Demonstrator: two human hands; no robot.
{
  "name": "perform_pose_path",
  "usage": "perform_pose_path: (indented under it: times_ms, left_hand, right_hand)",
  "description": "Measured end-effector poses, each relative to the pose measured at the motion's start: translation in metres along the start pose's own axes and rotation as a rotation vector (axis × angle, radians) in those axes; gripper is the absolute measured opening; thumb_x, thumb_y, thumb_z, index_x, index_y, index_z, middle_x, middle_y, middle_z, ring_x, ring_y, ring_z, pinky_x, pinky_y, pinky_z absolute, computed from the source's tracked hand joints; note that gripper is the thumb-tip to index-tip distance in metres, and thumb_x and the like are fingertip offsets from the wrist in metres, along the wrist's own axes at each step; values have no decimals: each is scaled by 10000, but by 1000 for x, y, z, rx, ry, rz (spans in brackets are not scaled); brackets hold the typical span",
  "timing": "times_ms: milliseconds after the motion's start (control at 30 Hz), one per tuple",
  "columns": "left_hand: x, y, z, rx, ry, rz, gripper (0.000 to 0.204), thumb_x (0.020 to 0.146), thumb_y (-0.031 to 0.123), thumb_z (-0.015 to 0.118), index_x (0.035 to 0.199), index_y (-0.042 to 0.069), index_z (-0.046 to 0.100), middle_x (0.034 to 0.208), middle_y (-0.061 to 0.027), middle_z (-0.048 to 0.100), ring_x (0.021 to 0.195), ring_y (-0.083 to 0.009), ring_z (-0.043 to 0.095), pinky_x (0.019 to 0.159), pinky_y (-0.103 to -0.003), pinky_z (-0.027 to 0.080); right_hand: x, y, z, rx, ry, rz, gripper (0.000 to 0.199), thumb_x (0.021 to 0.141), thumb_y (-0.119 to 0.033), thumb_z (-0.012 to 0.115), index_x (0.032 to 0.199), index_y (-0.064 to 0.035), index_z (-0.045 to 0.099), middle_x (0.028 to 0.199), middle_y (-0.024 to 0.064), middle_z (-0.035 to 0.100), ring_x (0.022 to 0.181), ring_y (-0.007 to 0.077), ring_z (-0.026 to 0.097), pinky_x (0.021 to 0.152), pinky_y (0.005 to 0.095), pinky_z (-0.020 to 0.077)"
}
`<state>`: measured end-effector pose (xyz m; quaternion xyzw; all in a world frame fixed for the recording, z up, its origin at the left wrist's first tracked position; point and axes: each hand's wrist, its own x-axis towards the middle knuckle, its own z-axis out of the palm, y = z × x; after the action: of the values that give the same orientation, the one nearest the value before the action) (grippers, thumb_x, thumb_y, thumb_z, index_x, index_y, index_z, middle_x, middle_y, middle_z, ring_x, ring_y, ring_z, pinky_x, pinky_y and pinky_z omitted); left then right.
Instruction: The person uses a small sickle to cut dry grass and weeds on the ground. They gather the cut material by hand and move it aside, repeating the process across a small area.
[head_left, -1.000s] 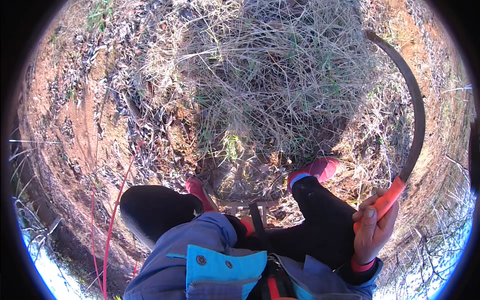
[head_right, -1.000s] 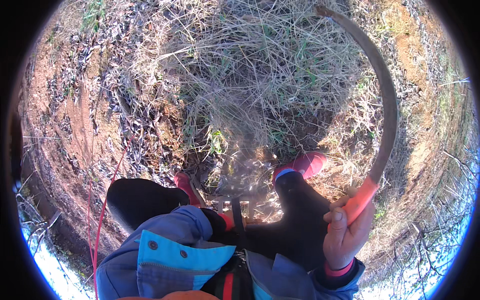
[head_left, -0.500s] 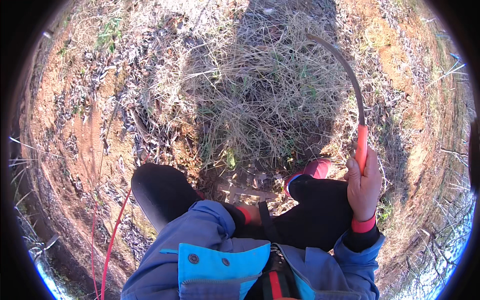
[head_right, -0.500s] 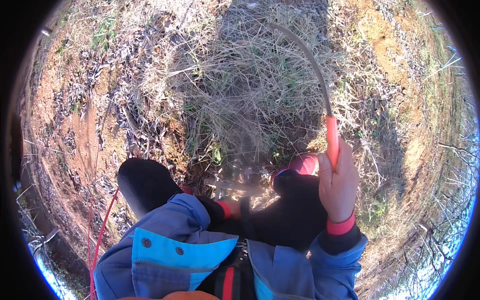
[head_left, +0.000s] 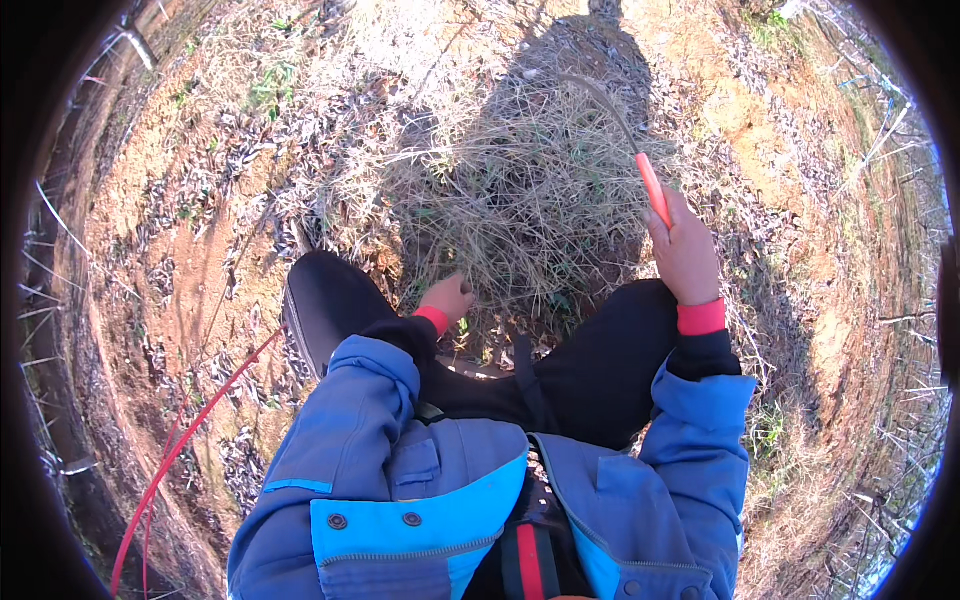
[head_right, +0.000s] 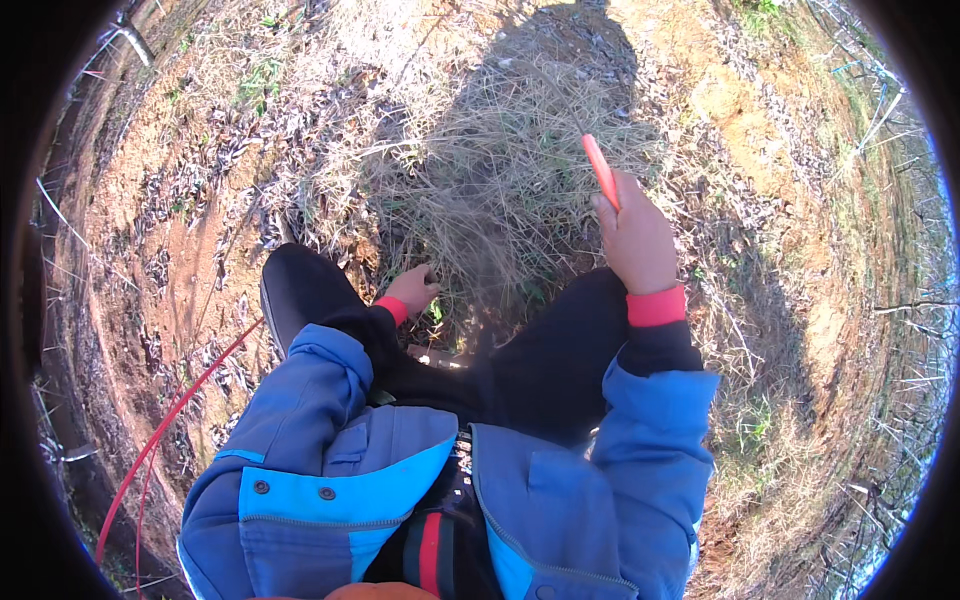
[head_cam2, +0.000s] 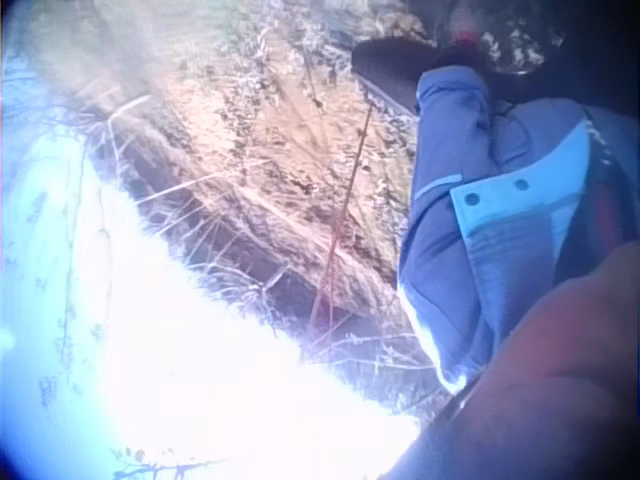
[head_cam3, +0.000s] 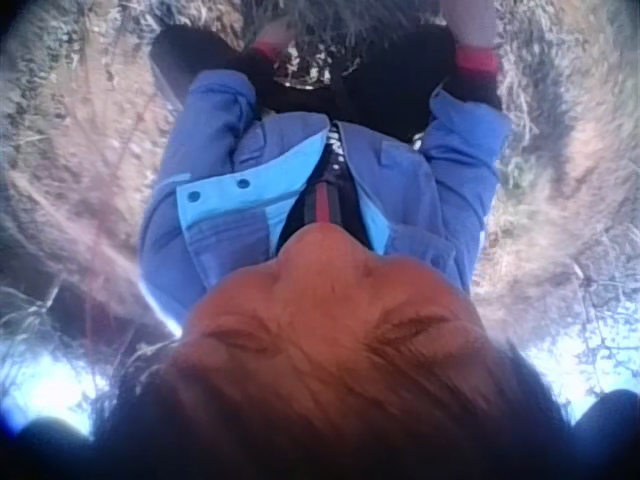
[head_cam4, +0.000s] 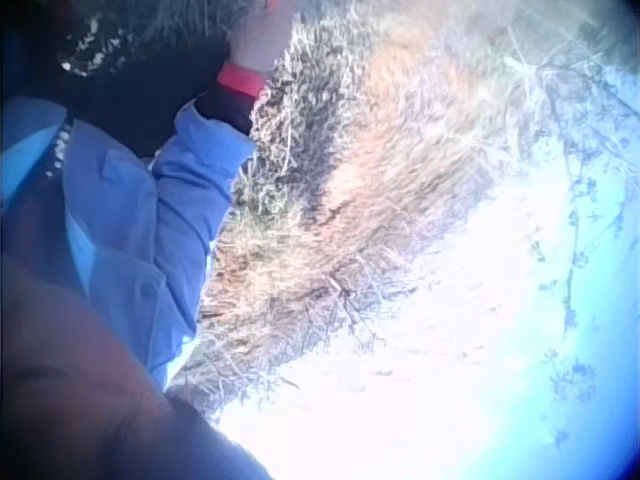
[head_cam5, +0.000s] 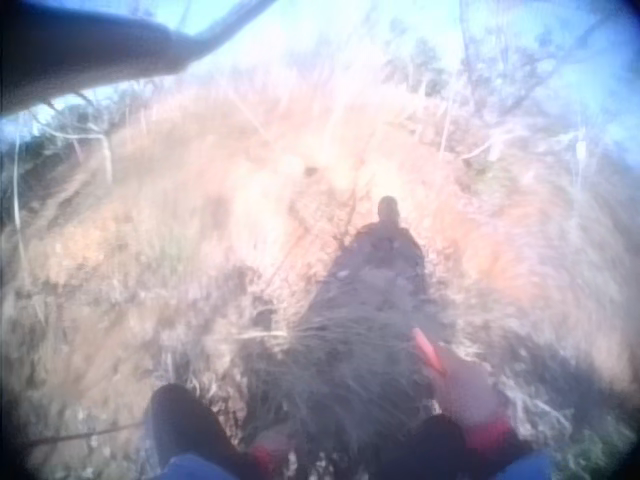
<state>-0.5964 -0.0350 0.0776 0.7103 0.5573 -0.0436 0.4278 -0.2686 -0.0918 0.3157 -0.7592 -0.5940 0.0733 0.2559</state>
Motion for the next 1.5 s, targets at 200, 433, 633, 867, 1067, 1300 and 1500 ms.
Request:
perform_pose_path:
  times_ms: [200,433,633,867,1067,1300,1500]
  left_hand:
    - [-20,-9,5,93,-147,-46,255,802,267,657,931,47,656,849,-149,679,798,-279,657,728,-382,508]
    - [-45,13,21,318,-379,99,265,777,247,659,972,69,681,909,-157,685,872,-297,657,767,-400,508]
    - [-57,22,14,317,-275,57,270,773,256,673,972,74,684,901,-153,688,853,-297,662,768,-393,509]
    - [-71,29,28,350,-269,123,272,773,273,664,965,80,678,930,-150,688,897,-303,655,790,-400,503]
    - [-87,36,28,424,-324,147,247,772,259,646,935,75,668,908,-149,683,903,-312,648,789,-414,494]
    - [-84,39,51,411,-383,228,293,768,271,638,967,56,648,943,-167,672,910,-337,639,786,-431,494]
    - [-60,37,54,295,-362,293,283,766,263,634,968,65,649,952,-163,669,923,-342,633,788,-429,492]
  right_hand:
    - [-16,2,-6,85,81,-81,290,923,-258,554,1146,-75,526,865,206,622,775,405,605,652,469,471]
    - [-22,6,-15,83,32,-4,292,916,-258,566,1126,-59,530,852,215,625,775,413,605,653,471,470]
    - [-31,6,-20,112,85,-75,309,875,-278,624,1058,-46,533,799,214,620,732,415,602,632,474,461]
    - [-38,9,-24,142,89,-120,271,856,-281,643,953,-55,530,734,199,607,713,407,600,615,480,450]
    - [-36,6,-17,118,2,-204,286,857,-308,640,937,-57,530,715,203,602,710,418,596,614,493,443]
    - [-41,3,-19,74,-56,-173,300,855,-319,647,966,-58,549,722,181,614,724,396,612,619,464,452]
    - [-60,7,-35,-92,-157,-25,310,866,-328,629,1026,-66,582,780,183,632,752,369,626,647,441,462]
